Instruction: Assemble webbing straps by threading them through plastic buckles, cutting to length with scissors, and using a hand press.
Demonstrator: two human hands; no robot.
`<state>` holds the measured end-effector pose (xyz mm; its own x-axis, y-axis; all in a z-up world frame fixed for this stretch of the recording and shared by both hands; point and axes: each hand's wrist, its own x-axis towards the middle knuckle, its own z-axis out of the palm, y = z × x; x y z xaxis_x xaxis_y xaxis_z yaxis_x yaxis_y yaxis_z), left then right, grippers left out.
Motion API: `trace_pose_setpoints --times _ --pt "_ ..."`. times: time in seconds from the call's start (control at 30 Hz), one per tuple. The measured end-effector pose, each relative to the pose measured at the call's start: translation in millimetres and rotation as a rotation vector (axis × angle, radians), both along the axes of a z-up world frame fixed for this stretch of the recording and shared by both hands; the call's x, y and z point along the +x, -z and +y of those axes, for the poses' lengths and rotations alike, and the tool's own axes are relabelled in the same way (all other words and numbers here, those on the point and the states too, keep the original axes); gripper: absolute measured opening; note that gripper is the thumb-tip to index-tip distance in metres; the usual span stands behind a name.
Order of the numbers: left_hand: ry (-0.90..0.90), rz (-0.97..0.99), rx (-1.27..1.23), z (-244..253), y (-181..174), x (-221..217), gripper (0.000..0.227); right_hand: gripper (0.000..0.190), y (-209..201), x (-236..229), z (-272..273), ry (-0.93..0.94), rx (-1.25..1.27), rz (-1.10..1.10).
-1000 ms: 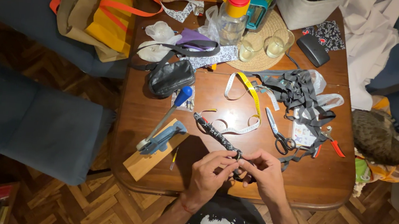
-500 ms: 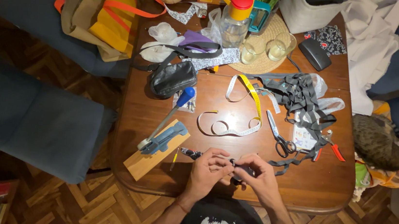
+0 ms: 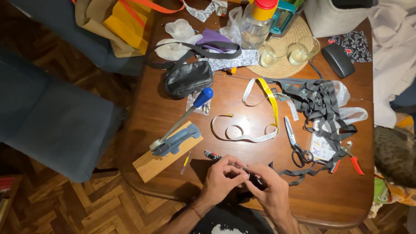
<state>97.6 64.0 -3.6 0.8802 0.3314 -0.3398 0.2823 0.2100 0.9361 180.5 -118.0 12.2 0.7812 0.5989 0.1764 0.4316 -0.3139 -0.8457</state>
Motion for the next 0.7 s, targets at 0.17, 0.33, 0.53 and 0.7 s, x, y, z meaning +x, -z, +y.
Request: trace_pose_setpoints --times 0.17,0.33,0.53,0.7 --pt "-0.135 -0.053 -0.233 -0.3 29.9 -2.6 0.021 0.041 8.8 7.8 -7.4 -0.083 -0.096 -0.190" --pt "-0.285 -0.103 -0.256 4.2 40.5 -3.0 0.017 0.038 10.5 10.9 -5.8 -0.042 -0.193 -0.053" --pt "-0.435 -0.221 -0.263 8.5 33.1 -3.6 0.020 0.035 5.6 12.4 5.9 -0.004 -0.157 0.164" --pt "-0.291 -0.222 0.010 7.2 -18.5 -4.7 0.018 0.042 16.4 15.4 9.3 -0.046 -0.081 0.277"
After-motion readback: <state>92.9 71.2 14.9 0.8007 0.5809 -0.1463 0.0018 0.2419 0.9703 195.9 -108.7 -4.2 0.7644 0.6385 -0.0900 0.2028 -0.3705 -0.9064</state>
